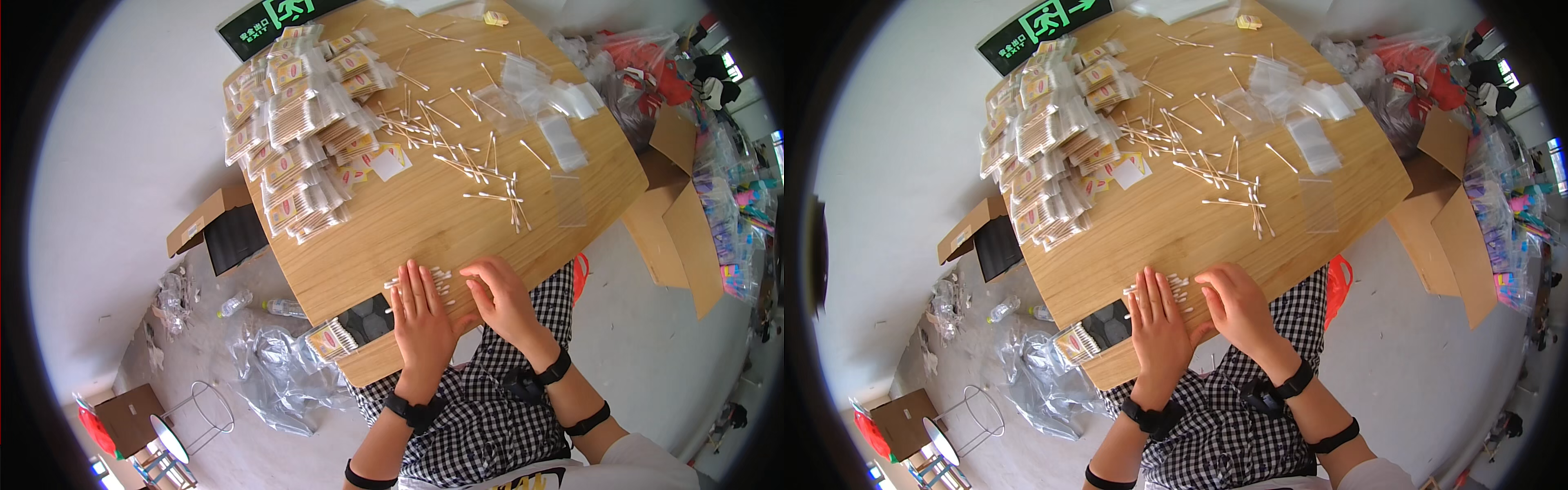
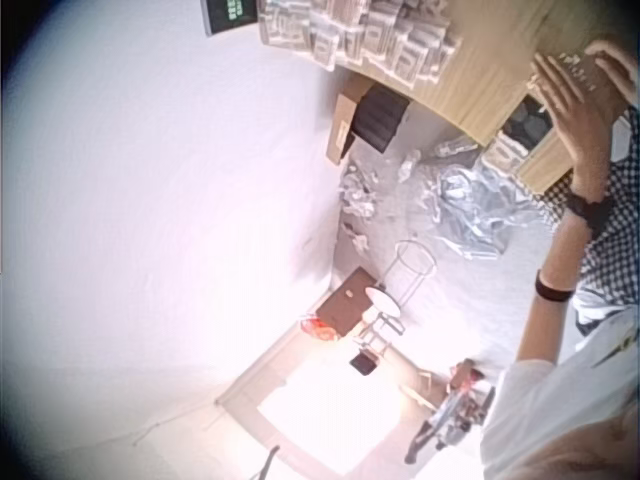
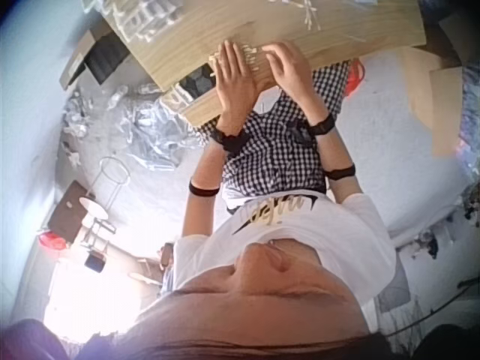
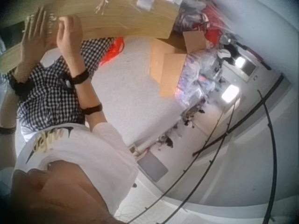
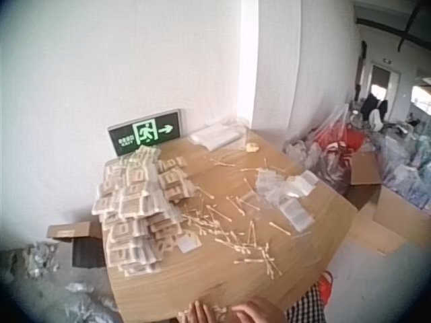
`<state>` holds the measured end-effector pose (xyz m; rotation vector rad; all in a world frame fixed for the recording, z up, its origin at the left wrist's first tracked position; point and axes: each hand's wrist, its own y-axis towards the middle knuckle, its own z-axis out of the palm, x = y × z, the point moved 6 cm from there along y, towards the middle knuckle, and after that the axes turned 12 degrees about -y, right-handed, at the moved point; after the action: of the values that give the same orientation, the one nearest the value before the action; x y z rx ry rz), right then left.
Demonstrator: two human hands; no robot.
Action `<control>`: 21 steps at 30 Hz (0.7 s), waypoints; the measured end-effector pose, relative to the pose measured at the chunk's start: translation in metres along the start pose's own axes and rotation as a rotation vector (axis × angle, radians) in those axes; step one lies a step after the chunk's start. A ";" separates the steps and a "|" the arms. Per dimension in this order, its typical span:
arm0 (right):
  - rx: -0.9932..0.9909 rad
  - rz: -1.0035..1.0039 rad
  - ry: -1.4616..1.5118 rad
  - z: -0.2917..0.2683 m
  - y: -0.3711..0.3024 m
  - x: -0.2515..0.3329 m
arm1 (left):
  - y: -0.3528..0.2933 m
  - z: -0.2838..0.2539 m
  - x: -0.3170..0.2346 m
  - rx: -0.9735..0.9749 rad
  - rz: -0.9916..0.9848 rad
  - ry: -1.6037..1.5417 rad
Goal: Organizing and placing cotton swabs into small plastic bags.
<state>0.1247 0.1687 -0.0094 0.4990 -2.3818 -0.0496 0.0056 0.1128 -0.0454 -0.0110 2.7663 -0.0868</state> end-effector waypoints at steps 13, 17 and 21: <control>-0.051 0.001 -0.026 0.010 0.007 0.004 | -0.013 -0.019 0.003 -0.035 -0.036 -0.201; -0.014 0.102 0.026 0.019 0.011 0.002 | -0.019 -0.014 0.014 0.030 -0.022 -0.149; 0.006 -0.050 -0.027 0.022 0.014 0.009 | -0.019 -0.011 0.017 0.066 0.003 -0.103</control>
<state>0.0995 0.1758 -0.0178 0.5644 -2.3962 -0.0726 -0.0143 0.0938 -0.0401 0.0051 2.6595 -0.1717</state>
